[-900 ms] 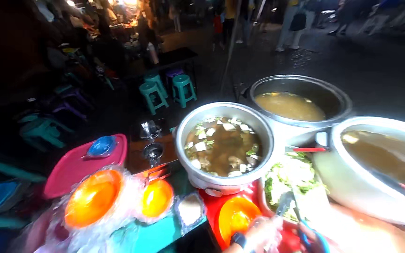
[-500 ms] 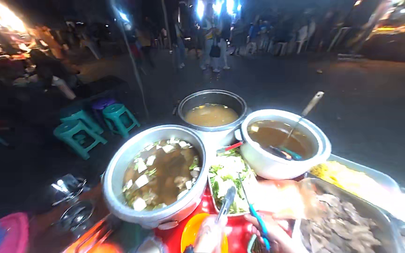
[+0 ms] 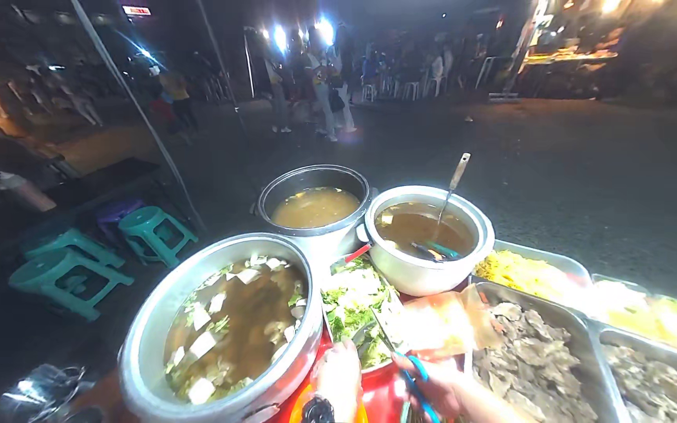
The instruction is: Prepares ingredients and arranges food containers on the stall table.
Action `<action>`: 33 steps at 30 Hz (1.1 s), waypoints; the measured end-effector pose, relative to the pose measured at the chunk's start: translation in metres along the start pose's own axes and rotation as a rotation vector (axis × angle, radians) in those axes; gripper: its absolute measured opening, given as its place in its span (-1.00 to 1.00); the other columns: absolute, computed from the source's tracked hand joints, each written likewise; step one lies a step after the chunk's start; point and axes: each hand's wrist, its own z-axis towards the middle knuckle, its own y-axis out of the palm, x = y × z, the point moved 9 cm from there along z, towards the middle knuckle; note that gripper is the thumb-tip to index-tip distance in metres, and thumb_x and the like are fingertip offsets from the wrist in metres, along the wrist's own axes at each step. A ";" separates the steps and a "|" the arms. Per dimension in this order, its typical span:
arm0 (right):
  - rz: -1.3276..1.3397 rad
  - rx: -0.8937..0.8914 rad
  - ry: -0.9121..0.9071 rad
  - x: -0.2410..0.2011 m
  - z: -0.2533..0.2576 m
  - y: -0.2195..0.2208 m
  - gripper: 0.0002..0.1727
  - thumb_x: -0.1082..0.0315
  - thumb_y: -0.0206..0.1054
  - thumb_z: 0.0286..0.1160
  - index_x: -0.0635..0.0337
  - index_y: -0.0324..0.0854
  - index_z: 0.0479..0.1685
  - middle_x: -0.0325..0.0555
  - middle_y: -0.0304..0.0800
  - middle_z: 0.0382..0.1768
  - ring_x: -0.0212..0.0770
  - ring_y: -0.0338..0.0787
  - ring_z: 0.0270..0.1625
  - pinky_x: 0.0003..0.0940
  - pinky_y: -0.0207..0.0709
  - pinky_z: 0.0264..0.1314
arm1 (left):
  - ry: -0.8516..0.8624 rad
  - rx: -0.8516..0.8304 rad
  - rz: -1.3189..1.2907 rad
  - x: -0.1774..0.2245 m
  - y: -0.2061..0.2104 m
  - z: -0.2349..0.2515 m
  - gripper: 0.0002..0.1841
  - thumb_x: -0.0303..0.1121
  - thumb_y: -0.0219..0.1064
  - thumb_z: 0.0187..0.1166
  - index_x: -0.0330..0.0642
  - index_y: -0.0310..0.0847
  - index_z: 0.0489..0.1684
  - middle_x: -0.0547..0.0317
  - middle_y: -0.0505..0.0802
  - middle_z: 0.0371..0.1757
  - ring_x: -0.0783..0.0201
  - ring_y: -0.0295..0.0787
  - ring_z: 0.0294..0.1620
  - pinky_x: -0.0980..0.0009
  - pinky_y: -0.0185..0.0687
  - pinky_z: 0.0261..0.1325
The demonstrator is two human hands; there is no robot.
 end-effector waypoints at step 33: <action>0.040 0.025 0.135 -0.007 0.005 0.000 -0.12 -0.60 0.15 0.39 0.02 0.52 0.31 -0.13 0.72 -0.36 -0.23 0.68 -0.52 -0.27 0.60 -0.50 | -0.011 -0.129 -0.005 -0.023 0.008 -0.015 -0.44 -0.31 0.17 0.69 -0.36 0.28 0.65 -0.30 0.74 0.36 -0.25 0.74 0.34 -0.16 0.66 0.33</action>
